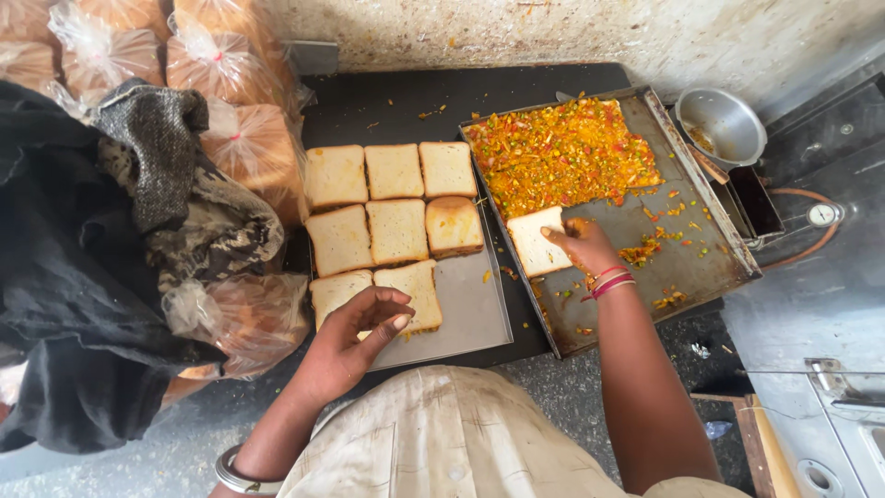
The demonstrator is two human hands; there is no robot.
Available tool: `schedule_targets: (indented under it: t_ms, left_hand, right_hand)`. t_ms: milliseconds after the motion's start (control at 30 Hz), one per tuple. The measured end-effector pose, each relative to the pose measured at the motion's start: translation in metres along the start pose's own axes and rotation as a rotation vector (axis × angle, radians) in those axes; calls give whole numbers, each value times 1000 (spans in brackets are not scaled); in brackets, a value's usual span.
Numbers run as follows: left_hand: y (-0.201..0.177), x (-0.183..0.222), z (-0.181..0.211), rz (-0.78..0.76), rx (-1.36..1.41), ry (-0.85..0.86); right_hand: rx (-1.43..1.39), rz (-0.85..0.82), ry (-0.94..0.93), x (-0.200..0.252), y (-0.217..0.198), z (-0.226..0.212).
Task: The person prepares sandwiches by spreading a vegetable mixture onto slices of bread on a tray and then stacking the bread into pairs.
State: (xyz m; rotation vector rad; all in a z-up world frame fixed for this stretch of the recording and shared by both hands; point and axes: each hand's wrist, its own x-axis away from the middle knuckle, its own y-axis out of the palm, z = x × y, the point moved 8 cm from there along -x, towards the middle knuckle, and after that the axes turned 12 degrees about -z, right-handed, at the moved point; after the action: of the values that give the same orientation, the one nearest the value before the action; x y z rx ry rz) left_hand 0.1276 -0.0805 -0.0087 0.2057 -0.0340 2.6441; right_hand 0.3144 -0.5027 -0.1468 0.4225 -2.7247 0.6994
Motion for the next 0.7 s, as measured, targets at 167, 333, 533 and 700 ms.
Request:
schedule_targets:
  t_ms: [167, 333, 533, 700]
  left_hand:
    - [0, 4, -14, 11, 47, 0]
    - [3, 12, -22, 91, 127, -14]
    - [5, 11, -28, 195, 121, -67]
    - [17, 0, -28, 198, 193, -31]
  right_hand:
    - [-20, -12, 24, 6, 3, -24]
    - [46, -109, -21, 3, 6, -36]
    - [627, 336, -175, 58, -4, -86]
    - [950, 307, -376, 91, 50, -131]
